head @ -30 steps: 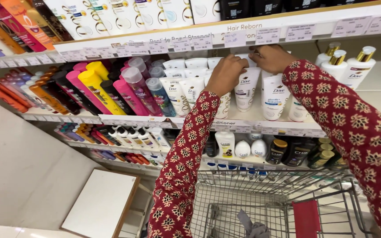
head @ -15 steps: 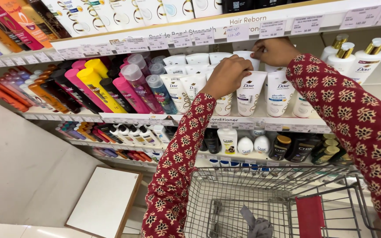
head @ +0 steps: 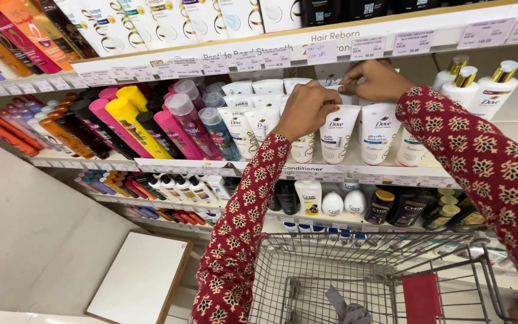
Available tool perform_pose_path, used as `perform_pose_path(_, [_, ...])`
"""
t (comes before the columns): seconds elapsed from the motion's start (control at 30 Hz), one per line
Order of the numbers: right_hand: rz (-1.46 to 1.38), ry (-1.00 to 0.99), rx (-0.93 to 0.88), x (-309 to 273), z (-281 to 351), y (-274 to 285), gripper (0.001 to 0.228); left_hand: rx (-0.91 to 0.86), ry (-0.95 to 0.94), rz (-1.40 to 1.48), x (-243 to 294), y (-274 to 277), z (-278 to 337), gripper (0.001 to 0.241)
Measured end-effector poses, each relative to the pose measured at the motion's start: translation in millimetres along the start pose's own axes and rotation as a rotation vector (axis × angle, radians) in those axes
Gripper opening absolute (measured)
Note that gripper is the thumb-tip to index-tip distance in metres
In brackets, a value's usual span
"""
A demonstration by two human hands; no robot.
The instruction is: The recorder is selecting and cleaning Dove shampoo/conditioner bottles in a store and placing them in a cart.
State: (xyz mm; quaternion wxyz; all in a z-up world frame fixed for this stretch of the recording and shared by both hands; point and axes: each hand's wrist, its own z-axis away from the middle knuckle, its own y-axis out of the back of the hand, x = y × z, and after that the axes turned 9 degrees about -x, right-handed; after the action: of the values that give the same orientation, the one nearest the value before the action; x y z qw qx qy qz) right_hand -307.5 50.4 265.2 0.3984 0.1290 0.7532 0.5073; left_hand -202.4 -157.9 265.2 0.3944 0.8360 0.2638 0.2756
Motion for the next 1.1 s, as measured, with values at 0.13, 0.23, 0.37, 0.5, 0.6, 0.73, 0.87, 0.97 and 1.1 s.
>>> perform_pose_path(0.13, [-0.027, -0.037, -0.024, -5.0, 4.5, 4.1, 0.027, 0.01, -0.001, -0.04, -0.8, 1.5, 1.6, 0.006])
perform_pose_path(0.23, [-0.052, -0.047, -0.063, -2.0, 5.0, 6.8, 0.028, 0.014, 0.02, -0.057, -1.0, 1.8, 2.0, 0.006])
perform_pose_path(0.37, [0.002, -0.097, -0.048, -5.5, 9.5, 9.2, 0.03, 0.036, 0.041, -0.037, 0.2, 2.3, 2.8, 0.009])
perform_pose_path(0.5, [0.009, -0.089, 0.032, 9.4, 6.8, -0.6, 0.031, 0.022, 0.039, -0.026, -4.5, -2.6, 0.2, 0.009])
perform_pose_path(0.6, [0.003, -0.123, 0.073, 13.2, 7.2, -7.0, 0.03, -0.002, 0.038, -0.022, -0.9, -2.5, -1.9, 0.008])
perform_pose_path(0.73, [0.157, -0.106, 0.137, -3.1, 15.6, -7.3, 0.024, -0.019, 0.032, -0.055, 8.6, 1.5, -4.2, 0.007])
perform_pose_path(0.87, [0.314, -0.043, 0.191, -19.0, 22.2, -8.2, 0.017, -0.017, 0.028, -0.053, 2.8, -0.8, -4.1, 0.009])
perform_pose_path(0.97, [0.382, -0.069, 0.218, -22.0, 22.5, -7.8, 0.013, -0.029, 0.035, -0.027, 0.6, -1.5, -4.0, 0.01])
perform_pose_path(1.1, [0.309, -0.08, 0.254, -18.8, 23.8, -8.4, 0.009, -0.031, 0.036, -0.007, 0.3, 0.8, -1.8, 0.01])
